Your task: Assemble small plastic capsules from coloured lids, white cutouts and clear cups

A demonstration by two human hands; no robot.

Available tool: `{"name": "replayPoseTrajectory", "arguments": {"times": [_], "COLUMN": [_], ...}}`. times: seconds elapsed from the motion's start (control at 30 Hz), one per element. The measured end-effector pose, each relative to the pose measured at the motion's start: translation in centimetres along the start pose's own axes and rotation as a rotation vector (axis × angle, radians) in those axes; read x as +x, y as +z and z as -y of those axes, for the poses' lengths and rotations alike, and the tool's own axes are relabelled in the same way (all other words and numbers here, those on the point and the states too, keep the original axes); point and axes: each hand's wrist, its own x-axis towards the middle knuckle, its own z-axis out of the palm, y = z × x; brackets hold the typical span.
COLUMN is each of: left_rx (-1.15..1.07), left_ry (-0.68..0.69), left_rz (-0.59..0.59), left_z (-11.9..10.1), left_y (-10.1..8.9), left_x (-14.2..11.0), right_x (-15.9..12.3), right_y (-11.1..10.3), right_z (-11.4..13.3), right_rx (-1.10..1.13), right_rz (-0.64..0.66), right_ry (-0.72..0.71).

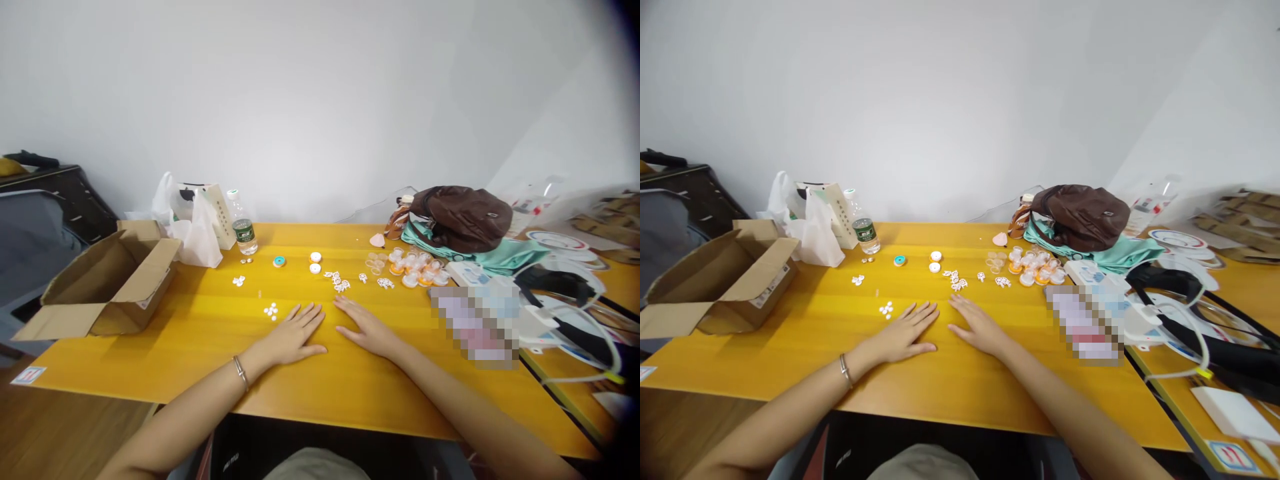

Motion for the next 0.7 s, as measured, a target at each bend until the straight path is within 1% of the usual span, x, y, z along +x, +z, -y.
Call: {"name": "replayPoseTrajectory", "arguments": {"times": [0.1,0.17,0.2,0.27,0.3,0.33,0.4,0.47,0.57,0.7], "left_rx": [-0.019,-0.028,-0.03,-0.021,-0.01,0.019,0.055,0.084,0.096,0.068], "left_ry": [0.051,0.064,0.039,-0.114,-0.228,-0.373,-0.521,-0.656,-0.786,-0.867], "left_rz": [-0.035,-0.108,-0.166,-0.315,-0.393,-0.459,-0.525,-0.579,-0.59,-0.532], "left_z": [-0.1,0.2,0.6,2.1,3.3,4.6,7.6,10.4,13.4,15.3], "left_y": [-0.8,-1.7,-2.3,-3.6,-4.2,-4.9,-6.0,-6.8,-7.1,-6.7], "left_x": [-0.5,-0.7,-0.8,-0.7,-0.6,-0.6,-0.8,-1.5,-3.4,-5.2], "right_x": [-0.2,-0.3,-0.3,-0.4,-0.5,-0.5,-0.5,-0.5,-0.5,-0.4], "right_y": [-0.1,-0.1,-0.1,-0.1,-0.1,-0.1,-0.1,-0.1,-0.2,-0.4], "right_z": [0.6,0.8,0.9,1.0,1.0,1.0,1.0,0.9,0.9,0.9], "right_rx": [-0.067,-0.112,-0.126,-0.133,-0.129,-0.122,-0.113,-0.109,-0.098,-0.094], "right_rz": [0.061,0.084,0.088,0.089,0.086,0.081,0.071,0.067,0.076,0.088], "right_ry": [-0.006,0.002,0.007,0.011,0.01,0.01,0.009,0.01,0.012,0.022]}}
